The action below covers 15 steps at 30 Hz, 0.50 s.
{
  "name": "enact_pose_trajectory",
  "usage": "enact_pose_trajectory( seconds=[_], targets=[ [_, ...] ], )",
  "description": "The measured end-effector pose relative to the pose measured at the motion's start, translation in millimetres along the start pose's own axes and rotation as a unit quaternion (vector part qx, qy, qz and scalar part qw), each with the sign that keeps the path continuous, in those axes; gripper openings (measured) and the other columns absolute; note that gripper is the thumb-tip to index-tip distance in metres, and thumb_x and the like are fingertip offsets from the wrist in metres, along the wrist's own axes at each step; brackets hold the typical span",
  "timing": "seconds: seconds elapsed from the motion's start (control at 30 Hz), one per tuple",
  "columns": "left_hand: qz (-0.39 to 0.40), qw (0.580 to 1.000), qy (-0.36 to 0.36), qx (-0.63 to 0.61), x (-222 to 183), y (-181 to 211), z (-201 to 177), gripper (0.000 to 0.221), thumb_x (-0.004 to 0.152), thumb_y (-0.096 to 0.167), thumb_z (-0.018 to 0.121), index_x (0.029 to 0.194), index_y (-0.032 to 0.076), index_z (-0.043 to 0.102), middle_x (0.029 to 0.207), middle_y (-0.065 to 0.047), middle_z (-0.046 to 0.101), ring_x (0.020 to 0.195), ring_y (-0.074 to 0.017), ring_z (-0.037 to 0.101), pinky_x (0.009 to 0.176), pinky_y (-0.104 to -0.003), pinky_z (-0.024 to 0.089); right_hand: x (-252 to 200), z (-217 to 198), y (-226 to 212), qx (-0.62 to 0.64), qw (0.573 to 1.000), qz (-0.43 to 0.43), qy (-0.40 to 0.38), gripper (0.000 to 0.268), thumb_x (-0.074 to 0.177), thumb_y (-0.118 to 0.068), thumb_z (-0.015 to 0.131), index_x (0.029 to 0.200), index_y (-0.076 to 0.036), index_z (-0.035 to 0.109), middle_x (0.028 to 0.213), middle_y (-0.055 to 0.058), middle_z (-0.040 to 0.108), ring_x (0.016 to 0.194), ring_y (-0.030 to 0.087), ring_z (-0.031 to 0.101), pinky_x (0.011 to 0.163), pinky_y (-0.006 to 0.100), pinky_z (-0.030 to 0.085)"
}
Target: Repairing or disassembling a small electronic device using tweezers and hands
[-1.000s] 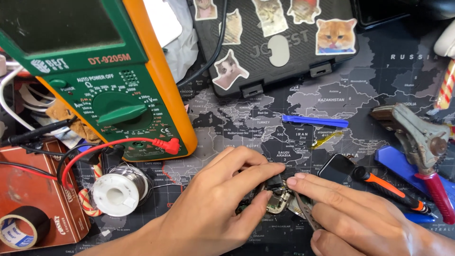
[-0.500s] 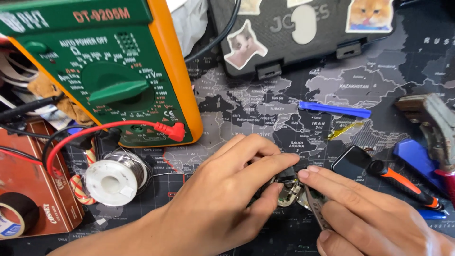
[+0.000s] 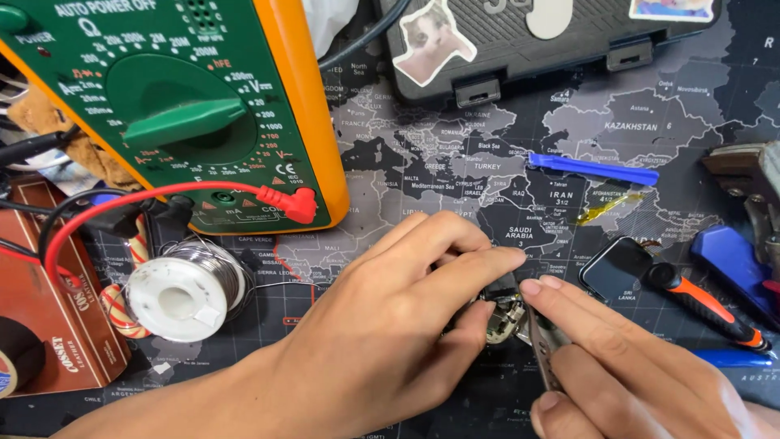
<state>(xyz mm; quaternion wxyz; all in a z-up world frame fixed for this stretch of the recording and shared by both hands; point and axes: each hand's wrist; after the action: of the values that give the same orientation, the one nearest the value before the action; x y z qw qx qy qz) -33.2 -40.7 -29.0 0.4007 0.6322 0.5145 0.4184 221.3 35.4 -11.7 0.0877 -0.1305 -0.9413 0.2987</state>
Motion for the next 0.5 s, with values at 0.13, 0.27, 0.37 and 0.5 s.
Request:
enact_pose_trajectory(
  seconds=[0.13,0.27,0.37,0.5],
  targets=[
    [-0.008,1.000,-0.002,0.000,-1,0,2,0.032,0.108,-0.003,0.059,0.140,-0.004,0.058,0.122,-0.021,0.062,0.097,-0.0355,0.063,0.090,-0.044,0.057,5,1,-9,-0.044,0.999,0.005,0.018,0.005,0.095,0.001,0.061,0.097,0.004,0.058,0.121,0.034,0.071,0.129,0.047,0.076,0.110,0.056,0.068],
    [-0.010,1.000,-0.007,0.006,-2,1,3,0.032,0.109,-0.001,0.058,0.141,-0.005,0.058,0.123,-0.021,0.061,0.099,-0.0365,0.063,0.090,-0.045,0.056,3,6,-15,-0.048,0.997,0.052,0.039,0.015,0.093,-0.003,0.065,0.102,0.006,0.058,0.136,0.042,0.069,0.126,0.051,0.079,0.107,0.051,0.068],
    [-0.011,1.000,-0.015,0.011,-2,1,4,0.034,0.107,-0.002,0.059,0.141,-0.004,0.058,0.123,-0.020,0.060,0.100,-0.0367,0.063,0.092,-0.046,0.056,6,3,-5,-0.095,0.994,-0.060,0.017,0.007,0.098,0.000,0.059,0.091,0.001,0.057,0.109,0.024,0.067,0.122,0.048,0.077,0.104,0.059,0.070],
    [-0.014,1.000,-0.021,0.013,-1,1,5,0.033,0.109,0.000,0.059,0.142,-0.004,0.058,0.122,-0.021,0.060,0.098,-0.0372,0.062,0.090,-0.046,0.055,9,0,-12,-0.085,0.996,-0.024,0.002,0.014,0.099,0.001,0.060,0.086,-0.004,0.057,0.098,0.011,0.057,0.128,0.046,0.075,0.108,0.063,0.068]
  ],
)
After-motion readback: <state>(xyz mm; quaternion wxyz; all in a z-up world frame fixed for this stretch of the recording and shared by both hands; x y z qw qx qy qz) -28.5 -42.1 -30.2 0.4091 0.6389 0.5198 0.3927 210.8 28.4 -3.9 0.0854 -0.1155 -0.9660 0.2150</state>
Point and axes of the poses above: each hand's wrist, its own x-axis towards the middle knuckle, its own z-axis out of the palm, y = z × x
